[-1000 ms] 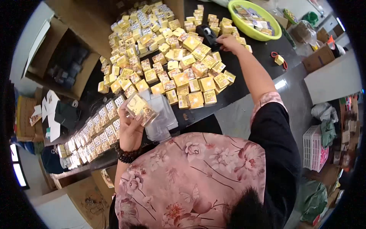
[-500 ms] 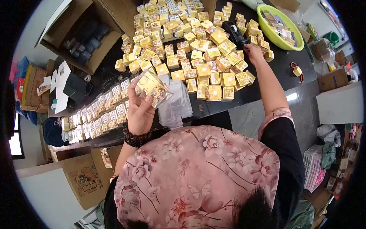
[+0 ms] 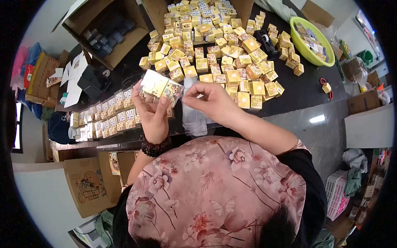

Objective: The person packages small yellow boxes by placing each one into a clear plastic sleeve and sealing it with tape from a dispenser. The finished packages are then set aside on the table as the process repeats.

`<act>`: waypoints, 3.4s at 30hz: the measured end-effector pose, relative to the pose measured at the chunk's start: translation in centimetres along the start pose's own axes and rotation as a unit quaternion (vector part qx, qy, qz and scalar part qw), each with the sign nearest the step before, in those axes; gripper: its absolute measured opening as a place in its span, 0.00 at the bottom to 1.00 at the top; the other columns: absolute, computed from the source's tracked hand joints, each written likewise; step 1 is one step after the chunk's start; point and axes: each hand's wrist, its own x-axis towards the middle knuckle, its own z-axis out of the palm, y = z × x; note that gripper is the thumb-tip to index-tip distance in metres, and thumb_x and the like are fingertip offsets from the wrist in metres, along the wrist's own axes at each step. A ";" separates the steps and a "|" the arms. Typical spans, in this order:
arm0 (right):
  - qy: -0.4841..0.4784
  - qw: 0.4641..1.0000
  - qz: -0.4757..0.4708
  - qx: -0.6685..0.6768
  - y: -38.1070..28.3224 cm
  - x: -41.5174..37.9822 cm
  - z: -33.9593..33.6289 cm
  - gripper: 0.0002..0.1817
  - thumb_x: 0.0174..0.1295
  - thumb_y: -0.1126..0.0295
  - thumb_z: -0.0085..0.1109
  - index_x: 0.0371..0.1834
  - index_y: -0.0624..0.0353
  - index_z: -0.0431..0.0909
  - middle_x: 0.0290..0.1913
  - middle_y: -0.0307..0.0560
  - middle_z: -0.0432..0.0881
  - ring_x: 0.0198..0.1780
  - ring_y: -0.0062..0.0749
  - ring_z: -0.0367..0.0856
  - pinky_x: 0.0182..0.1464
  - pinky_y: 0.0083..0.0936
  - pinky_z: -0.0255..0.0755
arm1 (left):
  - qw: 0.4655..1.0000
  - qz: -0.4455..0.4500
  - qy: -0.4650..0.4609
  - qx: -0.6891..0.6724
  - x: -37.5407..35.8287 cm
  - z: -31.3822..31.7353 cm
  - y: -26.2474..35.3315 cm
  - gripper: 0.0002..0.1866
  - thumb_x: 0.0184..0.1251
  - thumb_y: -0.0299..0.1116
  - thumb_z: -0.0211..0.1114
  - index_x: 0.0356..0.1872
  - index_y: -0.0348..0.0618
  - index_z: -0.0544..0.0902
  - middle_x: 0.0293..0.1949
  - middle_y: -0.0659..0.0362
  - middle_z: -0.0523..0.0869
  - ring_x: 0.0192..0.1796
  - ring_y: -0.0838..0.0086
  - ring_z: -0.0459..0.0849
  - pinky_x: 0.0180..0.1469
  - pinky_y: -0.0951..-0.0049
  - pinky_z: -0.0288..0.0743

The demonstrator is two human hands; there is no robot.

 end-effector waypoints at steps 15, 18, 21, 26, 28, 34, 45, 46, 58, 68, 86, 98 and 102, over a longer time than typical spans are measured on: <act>0.042 0.902 -0.238 -0.358 3.8 4.3 7.0 0.24 0.49 0.66 0.75 0.15 0.64 0.65 0.17 0.45 0.66 0.21 0.37 0.65 0.26 0.30 0.59 | 0.940 -0.161 0.028 -0.301 -3.5 -6.8 0.4 0.25 0.79 0.35 0.46 0.71 0.64 0.52 0.63 0.61 0.70 0.64 0.68 0.73 0.61 0.59 0.72; 0.012 0.915 -0.207 -0.347 4.2 4.8 7.3 0.18 0.53 0.70 0.71 0.18 0.65 0.69 0.21 0.45 0.69 0.24 0.34 0.69 0.30 0.27 0.63 | 0.982 -0.089 0.119 -0.120 -3.1 -11.1 3.6 0.36 0.74 0.33 0.55 0.73 0.65 0.42 0.64 0.55 0.69 0.64 0.59 0.73 0.59 0.53 0.76; 0.036 0.926 -0.195 -0.320 5.2 4.4 5.5 0.11 0.58 0.76 0.65 0.23 0.66 0.72 0.25 0.45 0.71 0.27 0.29 0.71 0.34 0.22 0.65 | 0.853 0.084 0.310 0.412 -2.1 -22.6 9.7 0.51 0.61 0.21 0.67 0.73 0.41 0.36 0.50 0.47 0.78 0.48 0.66 0.82 0.49 0.68 0.80; 0.090 0.925 -0.115 -0.350 7.7 3.1 1.3 0.11 0.65 0.74 0.58 0.26 0.66 0.72 0.26 0.42 0.70 0.30 0.24 0.69 0.36 0.19 0.65 | 0.513 0.064 0.384 0.765 -1.9 -46.8 16.4 0.31 0.57 0.41 0.73 0.61 0.49 0.71 0.55 0.53 0.78 0.57 0.53 0.76 0.57 0.52 0.70; 0.102 0.925 -0.106 -0.350 8.4 2.6 0.4 0.11 0.65 0.73 0.58 0.26 0.66 0.72 0.27 0.42 0.70 0.29 0.24 0.68 0.35 0.19 0.65 | 0.442 -0.038 0.367 0.817 -1.8 -50.8 17.7 0.30 0.56 0.42 0.72 0.60 0.55 0.73 0.58 0.55 0.77 0.61 0.56 0.73 0.59 0.51 0.68; 0.125 0.921 -0.064 -0.364 8.9 1.2 0.0 0.11 0.66 0.74 0.58 0.27 0.66 0.71 0.27 0.41 0.69 0.29 0.23 0.67 0.34 0.19 0.63 | 0.469 -0.050 0.347 0.810 -1.2 -55.1 18.1 0.32 0.56 0.41 0.72 0.63 0.57 0.73 0.65 0.48 0.70 0.67 0.50 0.65 0.68 0.51 0.62; 0.199 0.889 -0.123 -0.394 7.8 0.2 -2.2 0.05 0.63 0.76 0.59 0.33 0.67 0.76 0.33 0.47 0.74 0.35 0.34 0.73 0.39 0.24 0.68 | 0.814 0.148 -0.122 0.548 -1.3 -10.3 -4.2 0.14 0.59 0.32 0.70 0.44 0.39 0.82 0.43 0.50 0.82 0.45 0.54 0.79 0.50 0.60 0.73; 0.203 0.898 -0.109 -0.374 7.8 -0.2 -2.3 0.05 0.62 0.75 0.60 0.33 0.66 0.76 0.34 0.48 0.75 0.37 0.37 0.73 0.41 0.26 0.68 | 0.781 0.161 -0.139 0.588 -0.9 -7.9 -5.8 0.22 0.60 0.38 0.69 0.51 0.36 0.79 0.45 0.49 0.81 0.47 0.54 0.78 0.51 0.61 0.72; 0.235 0.912 -0.103 -0.321 9.5 -4.4 -5.2 0.05 0.61 0.74 0.62 0.35 0.64 0.78 0.37 0.49 0.77 0.40 0.38 0.76 0.39 0.27 0.70 | 0.733 -0.048 -0.126 0.667 0.3 -2.9 -9.2 0.33 0.62 0.44 0.67 0.58 0.25 0.69 0.41 0.41 0.79 0.45 0.48 0.79 0.47 0.57 0.76; 0.221 0.913 -0.121 -0.320 8.9 -3.2 -3.3 0.09 0.62 0.70 0.61 0.40 0.65 0.78 0.42 0.54 0.78 0.44 0.48 0.77 0.47 0.35 0.71 | 0.742 0.247 -0.061 0.620 0.7 -2.4 -9.4 0.06 0.70 0.27 0.60 0.40 0.36 0.74 0.39 0.48 0.82 0.38 0.65 0.82 0.41 0.71 0.75; 0.016 0.955 -0.102 -0.279 7.7 -4.3 -2.4 0.05 0.69 0.74 0.49 0.43 0.62 0.69 0.41 0.54 0.76 0.44 0.52 0.79 0.43 0.38 0.74 | 0.733 0.237 -0.159 0.617 -1.2 -0.2 -2.5 0.31 0.47 0.32 0.79 0.54 0.38 0.76 0.49 0.51 0.77 0.54 0.56 0.73 0.59 0.60 0.63; -0.296 0.923 0.216 0.120 6.4 -3.4 -5.5 0.30 0.70 0.54 0.53 0.66 0.65 0.64 0.57 0.52 0.78 0.50 0.28 0.80 0.51 0.29 0.72 | 0.847 -0.094 -0.379 0.361 -0.9 -0.3 -0.6 0.06 0.57 0.21 0.68 0.35 0.36 0.81 0.43 0.52 0.86 0.44 0.65 0.83 0.49 0.69 0.74; -0.272 0.953 0.114 -0.068 5.9 -2.4 -5.6 0.28 0.64 0.63 0.63 0.63 0.66 0.67 0.44 0.49 0.85 0.45 0.25 0.83 0.46 0.28 0.75 | 0.805 -0.053 -0.473 0.356 -0.2 1.9 1.0 0.06 0.58 0.18 0.66 0.37 0.34 0.83 0.44 0.48 0.86 0.48 0.64 0.85 0.51 0.72 0.76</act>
